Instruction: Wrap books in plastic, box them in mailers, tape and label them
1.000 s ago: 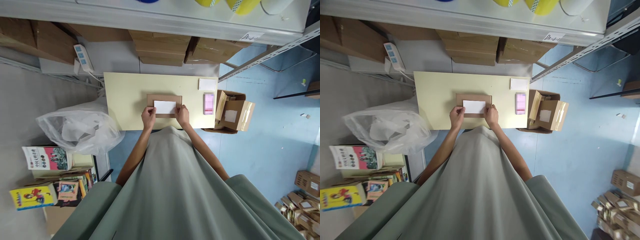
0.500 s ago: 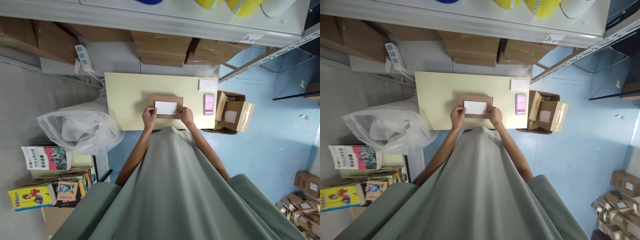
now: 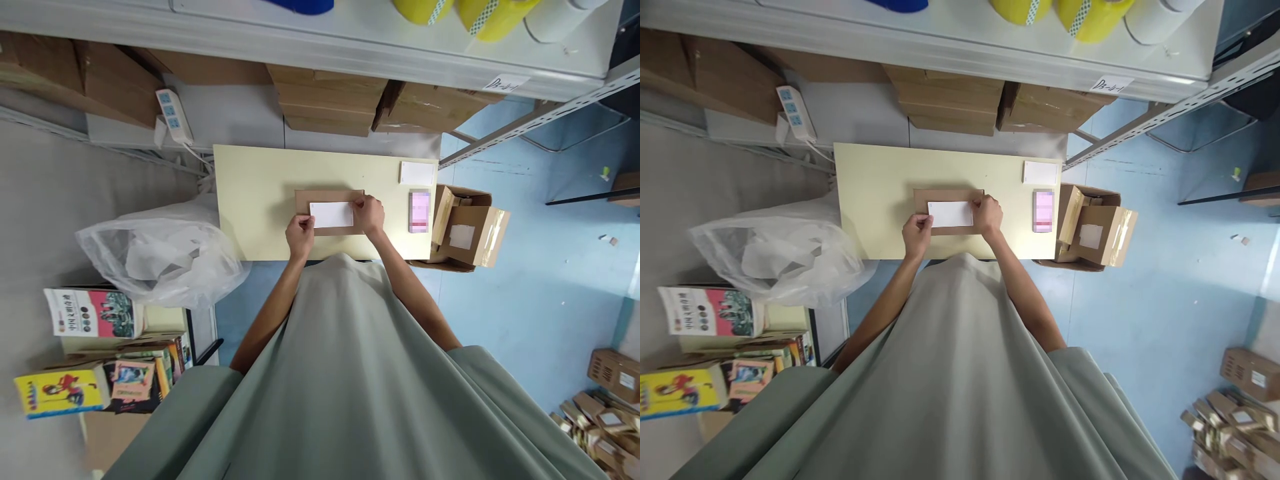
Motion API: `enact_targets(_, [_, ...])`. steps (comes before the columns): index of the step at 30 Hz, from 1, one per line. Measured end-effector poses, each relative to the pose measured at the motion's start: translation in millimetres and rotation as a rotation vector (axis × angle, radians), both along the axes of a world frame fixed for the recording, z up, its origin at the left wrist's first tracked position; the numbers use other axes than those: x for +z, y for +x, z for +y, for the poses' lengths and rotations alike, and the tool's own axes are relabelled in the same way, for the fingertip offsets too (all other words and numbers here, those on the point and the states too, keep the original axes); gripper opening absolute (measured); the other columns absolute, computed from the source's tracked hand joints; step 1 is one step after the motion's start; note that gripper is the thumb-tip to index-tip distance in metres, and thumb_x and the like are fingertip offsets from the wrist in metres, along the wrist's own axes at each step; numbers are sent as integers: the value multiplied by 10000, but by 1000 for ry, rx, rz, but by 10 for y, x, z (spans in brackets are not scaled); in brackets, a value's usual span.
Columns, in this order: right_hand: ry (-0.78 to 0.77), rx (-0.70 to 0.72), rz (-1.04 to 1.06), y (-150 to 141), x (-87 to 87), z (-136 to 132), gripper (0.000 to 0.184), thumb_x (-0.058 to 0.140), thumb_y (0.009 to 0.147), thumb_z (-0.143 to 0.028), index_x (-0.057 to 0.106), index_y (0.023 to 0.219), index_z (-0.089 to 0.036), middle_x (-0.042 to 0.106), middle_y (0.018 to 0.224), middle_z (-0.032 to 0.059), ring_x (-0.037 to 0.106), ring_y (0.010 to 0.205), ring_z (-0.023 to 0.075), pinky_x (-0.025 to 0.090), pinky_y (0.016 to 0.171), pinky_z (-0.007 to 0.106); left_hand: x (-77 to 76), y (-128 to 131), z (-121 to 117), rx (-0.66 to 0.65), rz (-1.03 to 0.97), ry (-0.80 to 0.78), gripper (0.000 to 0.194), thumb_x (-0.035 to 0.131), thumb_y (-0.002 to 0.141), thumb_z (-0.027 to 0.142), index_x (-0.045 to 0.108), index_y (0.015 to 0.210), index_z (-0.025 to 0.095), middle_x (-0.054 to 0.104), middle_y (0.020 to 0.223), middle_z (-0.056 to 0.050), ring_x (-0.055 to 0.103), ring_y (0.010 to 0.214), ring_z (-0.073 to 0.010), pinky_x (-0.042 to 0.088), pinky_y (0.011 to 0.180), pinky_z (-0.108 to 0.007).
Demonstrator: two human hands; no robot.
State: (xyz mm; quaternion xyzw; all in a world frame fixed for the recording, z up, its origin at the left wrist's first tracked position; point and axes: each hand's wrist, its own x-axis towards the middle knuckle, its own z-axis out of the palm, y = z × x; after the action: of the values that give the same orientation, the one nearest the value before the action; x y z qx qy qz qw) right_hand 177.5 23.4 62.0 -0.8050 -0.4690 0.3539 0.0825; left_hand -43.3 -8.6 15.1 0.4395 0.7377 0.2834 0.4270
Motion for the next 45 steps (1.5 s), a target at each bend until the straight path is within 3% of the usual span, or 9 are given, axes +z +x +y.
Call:
enact_targets(7, [-85,227,5,-152,13,-284,128,734,1013,-193,810,915,-225,850,1047,113,786,980,288,585,899,375,-32,-7,-6,-6,-16,7,94,727,948,323,701,902,246,803,952,-50,726,879,-233,570,911,-378])
enact_targets(10, [-126,294,10,-197,10,-265,124,757,974,-166,814,878,-219,846,1021,120,786,963,293,586,876,374,-55,-14,-7,-12,-13,9,97,729,950,326,704,897,248,801,950,-51,728,882,-234,571,915,-378])
enact_targets(17, [-25,192,59,-342,-74,136,203,653,1063,-194,852,1025,-202,856,1097,115,779,1038,281,595,932,389,-70,0,-7,6,-23,15,91,726,953,327,706,904,253,799,944,-52,727,863,-231,576,900,-377])
enact_targets(26, [-147,373,28,-568,-65,26,75,808,976,-279,820,919,-231,845,1057,125,779,1041,314,599,917,394,-43,19,-41,-6,-33,38,109,723,967,350,719,917,253,815,966,-62,739,878,-236,576,903,-376])
enact_targets(33, [-79,336,2,-644,-81,223,481,577,1143,-439,768,762,-216,809,841,140,766,903,284,585,914,402,-1,59,-25,19,-24,40,88,723,978,307,739,914,248,808,949,-46,740,866,-227,575,894,-362])
enact_targets(39, [-111,471,-11,-611,-93,156,251,765,1044,-444,796,959,-210,835,1014,132,777,980,289,590,917,381,30,84,-41,28,-42,52,80,726,969,293,738,905,246,807,934,-54,742,851,-235,582,898,-379])
enact_targets(45, [-107,466,-17,-600,-139,222,314,798,998,-497,810,904,-198,831,991,139,781,988,290,605,931,385,78,103,-63,9,-25,55,48,729,968,268,711,928,250,806,937,-56,744,847,-233,590,904,-385])
